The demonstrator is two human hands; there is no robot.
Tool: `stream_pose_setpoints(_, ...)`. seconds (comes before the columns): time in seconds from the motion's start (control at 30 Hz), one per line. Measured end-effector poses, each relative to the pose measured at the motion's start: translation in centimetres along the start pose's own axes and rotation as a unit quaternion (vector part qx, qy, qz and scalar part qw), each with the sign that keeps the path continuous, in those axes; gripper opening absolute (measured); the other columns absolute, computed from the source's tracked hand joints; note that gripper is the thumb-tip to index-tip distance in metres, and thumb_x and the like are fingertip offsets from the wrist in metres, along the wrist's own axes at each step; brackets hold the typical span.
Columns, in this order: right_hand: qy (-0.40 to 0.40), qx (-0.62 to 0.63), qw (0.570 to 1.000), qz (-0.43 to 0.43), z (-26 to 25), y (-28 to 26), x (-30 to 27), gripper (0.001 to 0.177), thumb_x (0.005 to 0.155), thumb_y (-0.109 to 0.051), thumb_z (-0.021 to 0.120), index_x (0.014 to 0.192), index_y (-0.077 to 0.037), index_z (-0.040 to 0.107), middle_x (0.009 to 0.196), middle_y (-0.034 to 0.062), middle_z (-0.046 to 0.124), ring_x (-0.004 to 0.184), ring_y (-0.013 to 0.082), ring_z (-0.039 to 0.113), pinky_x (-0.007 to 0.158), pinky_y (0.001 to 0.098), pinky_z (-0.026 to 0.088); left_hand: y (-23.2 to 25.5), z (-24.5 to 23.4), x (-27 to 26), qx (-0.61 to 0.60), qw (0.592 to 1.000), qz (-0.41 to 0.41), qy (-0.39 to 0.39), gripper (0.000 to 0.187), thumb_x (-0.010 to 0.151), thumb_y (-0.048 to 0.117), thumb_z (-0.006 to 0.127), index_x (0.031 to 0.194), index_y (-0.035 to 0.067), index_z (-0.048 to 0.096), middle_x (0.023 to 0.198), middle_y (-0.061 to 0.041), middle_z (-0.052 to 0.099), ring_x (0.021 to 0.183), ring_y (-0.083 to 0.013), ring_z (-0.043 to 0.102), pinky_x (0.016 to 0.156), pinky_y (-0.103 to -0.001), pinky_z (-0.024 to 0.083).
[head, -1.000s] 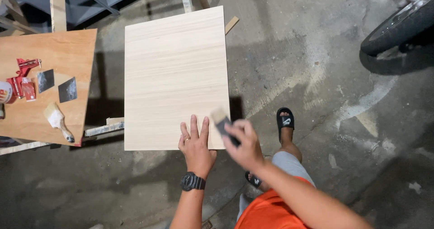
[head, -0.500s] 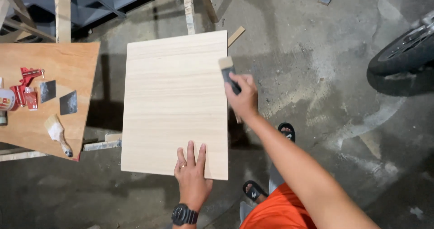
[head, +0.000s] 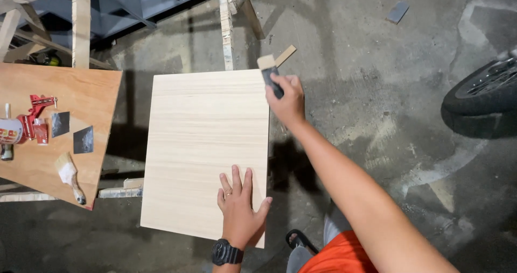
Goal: Sanding the edges of a wooden board with a manual sanding block to smooth them.
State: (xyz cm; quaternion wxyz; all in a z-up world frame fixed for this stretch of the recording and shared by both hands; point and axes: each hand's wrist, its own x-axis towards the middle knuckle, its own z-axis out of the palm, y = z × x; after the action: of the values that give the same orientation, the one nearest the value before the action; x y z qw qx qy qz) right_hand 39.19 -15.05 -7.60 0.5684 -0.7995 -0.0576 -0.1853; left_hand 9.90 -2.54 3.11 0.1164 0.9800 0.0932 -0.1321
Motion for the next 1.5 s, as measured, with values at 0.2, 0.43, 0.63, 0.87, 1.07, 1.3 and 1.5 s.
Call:
stream_pose_setpoints(0.2,-0.017,0.014,0.999,0.043,-0.7,-2.4,-2.8,0.028,0.096,-0.018,0.081,0.123,-0.013,0.077,0.116,0.0126,0.066,0.095,0.026,0.069,0.07,0.0351,0.063,0.6,0.2,1.3,-0.028,0.999,-0.013,0.034,0.092,0.092,0.057,0.072,0.172,0.028,0.036,0.185,-0.012,0.016,0.166,-0.0542,0.006,0.121,-0.074,0.017)
stream_pose_setpoints(0.43,0.0,0.018,1.0,0.025,-0.3,-1.5,-1.5,0.034,0.093,-0.016,0.084,0.126,-0.012,0.078,0.112,0.0119,0.067,0.094,0.0262,0.07,0.076,0.0365,0.062,0.4,1.0,3.0,-0.028,0.996,0.008,0.087,0.088,0.092,0.057,0.072,0.17,0.03,0.042,0.184,-0.012,0.022,0.166,-0.0526,0.011,0.122,-0.073,0.019)
stream_pose_setpoints(0.63,0.011,-0.006,0.998,0.068,-0.3,-1.8,0.8,0.032,0.095,-0.027,0.079,0.126,-0.02,0.076,0.116,0.0145,0.072,0.108,0.0344,0.073,0.088,0.0453,0.059,0.1,-0.9,2.1,-0.048,0.993,0.04,0.104,0.079,0.094,0.057,0.072,0.164,0.026,0.052,0.181,-0.012,0.031,0.165,-0.051,0.018,0.122,-0.068,0.024)
stream_pose_setpoints(0.87,-0.019,-0.01,0.997,0.071,-4.7,-8.7,-14.1,0.031,0.097,-0.022,0.084,0.127,-0.014,0.078,0.11,0.0195,0.069,0.1,0.0474,0.074,0.083,0.0516,0.06,-4.1,-0.7,-2.0,-0.079,0.995,0.048,0.038,0.066,0.106,0.047,0.062,0.167,0.022,0.049,0.182,-0.009,0.03,0.169,-0.0403,0.018,0.129,-0.063,0.019)
stream_pose_setpoints(1.07,-0.059,-0.002,0.997,0.05,-9.5,-13.9,-29.7,0.031,0.094,-0.018,0.087,0.124,-0.011,0.082,0.108,0.0184,0.067,0.094,0.0471,0.074,0.076,0.0507,0.061,-8.9,1.3,-7.1,-0.055,0.994,0.071,0.066,0.062,0.109,0.044,0.059,0.168,0.026,0.048,0.182,-0.009,0.031,0.168,-0.0405,0.02,0.127,-0.066,0.023)
stream_pose_setpoints(1.3,-0.061,-0.025,0.998,0.001,-10.0,-12.1,-37.1,0.035,0.088,-0.02,0.09,0.122,-0.018,0.085,0.107,0.0138,0.068,0.097,0.0404,0.076,0.081,0.0492,0.062,-11.0,2.6,-11.2,-0.027,0.991,0.096,0.086,0.063,0.108,0.044,0.061,0.167,0.025,0.049,0.18,-0.015,0.032,0.166,-0.0467,0.023,0.124,-0.069,0.029)
stream_pose_setpoints(1.5,0.039,-0.045,0.998,0.012,-7.6,-8.9,-29.0,0.034,0.093,-0.023,0.087,0.125,-0.017,0.081,0.107,0.012,0.067,0.097,0.0435,0.075,0.079,0.0499,0.061,-10.7,3.2,-12.4,-0.013,0.991,0.1,0.085,0.066,0.108,0.044,0.062,0.168,0.023,0.047,0.18,-0.018,0.031,0.164,-0.0511,0.024,0.124,-0.07,0.03)
